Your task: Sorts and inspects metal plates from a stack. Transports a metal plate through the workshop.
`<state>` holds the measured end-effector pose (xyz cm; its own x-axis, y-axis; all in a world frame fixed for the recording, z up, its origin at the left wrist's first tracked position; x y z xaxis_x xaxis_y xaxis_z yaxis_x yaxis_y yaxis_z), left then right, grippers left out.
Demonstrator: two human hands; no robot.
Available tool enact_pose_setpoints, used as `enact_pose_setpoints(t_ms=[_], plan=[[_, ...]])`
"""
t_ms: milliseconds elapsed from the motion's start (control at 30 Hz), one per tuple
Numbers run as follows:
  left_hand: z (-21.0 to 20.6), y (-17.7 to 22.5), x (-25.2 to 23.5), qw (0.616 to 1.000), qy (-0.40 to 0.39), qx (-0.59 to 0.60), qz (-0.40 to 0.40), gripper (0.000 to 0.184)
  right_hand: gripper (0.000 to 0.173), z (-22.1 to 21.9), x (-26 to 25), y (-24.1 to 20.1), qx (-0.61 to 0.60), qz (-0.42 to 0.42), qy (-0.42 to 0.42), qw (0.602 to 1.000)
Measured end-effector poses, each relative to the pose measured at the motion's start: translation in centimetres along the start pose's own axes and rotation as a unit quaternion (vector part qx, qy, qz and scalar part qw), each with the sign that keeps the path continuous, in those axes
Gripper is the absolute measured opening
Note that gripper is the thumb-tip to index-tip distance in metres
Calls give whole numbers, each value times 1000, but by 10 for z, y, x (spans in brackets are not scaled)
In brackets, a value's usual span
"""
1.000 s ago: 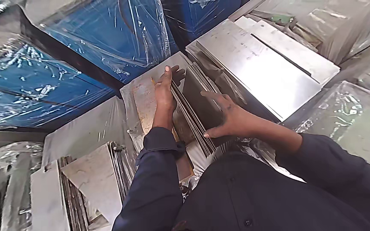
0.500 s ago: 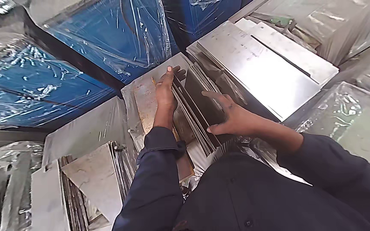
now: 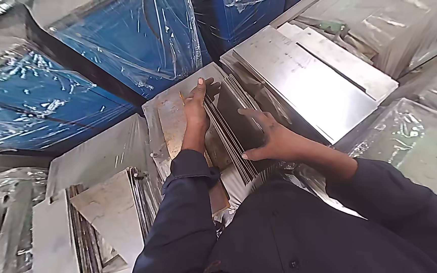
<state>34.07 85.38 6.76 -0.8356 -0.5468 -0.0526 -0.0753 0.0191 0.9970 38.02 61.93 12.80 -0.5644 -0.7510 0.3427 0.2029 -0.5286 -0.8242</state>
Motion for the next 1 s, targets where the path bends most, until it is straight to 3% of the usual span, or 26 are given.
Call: enact_pose_setpoints(t_ms=[200,500,733,833,1000], plan=[[1,1,2,1000,2,6,8,56,108,2,2,-1,-14,4,-4,1000],[1,1,1,1000,13,8,0,50,91,2,5,-2,-18,28,1,999],[-2,1,-3,1000,20,23,6,49,121,-8,2,-6,38,6,20,999],[-2,-7,-27,998,29,62,-15,45,121,-8,1,-9,51,-3,13,999],[4,-3,9,1000,17,17,17,56,118,-6,2,-9,34,1,6,999]])
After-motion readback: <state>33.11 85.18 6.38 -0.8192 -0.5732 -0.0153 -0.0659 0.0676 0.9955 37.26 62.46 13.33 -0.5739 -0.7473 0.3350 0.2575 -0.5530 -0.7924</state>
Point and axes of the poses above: each hand's wrist, its own x-axis away from the middle knuckle, its own z-axis out of the back of the hand, y = z × x, the point moved 1 cm from there along -x, towards the middle knuckle, and after that the axes turned 2 degrees about y, right-handed, at the moved point
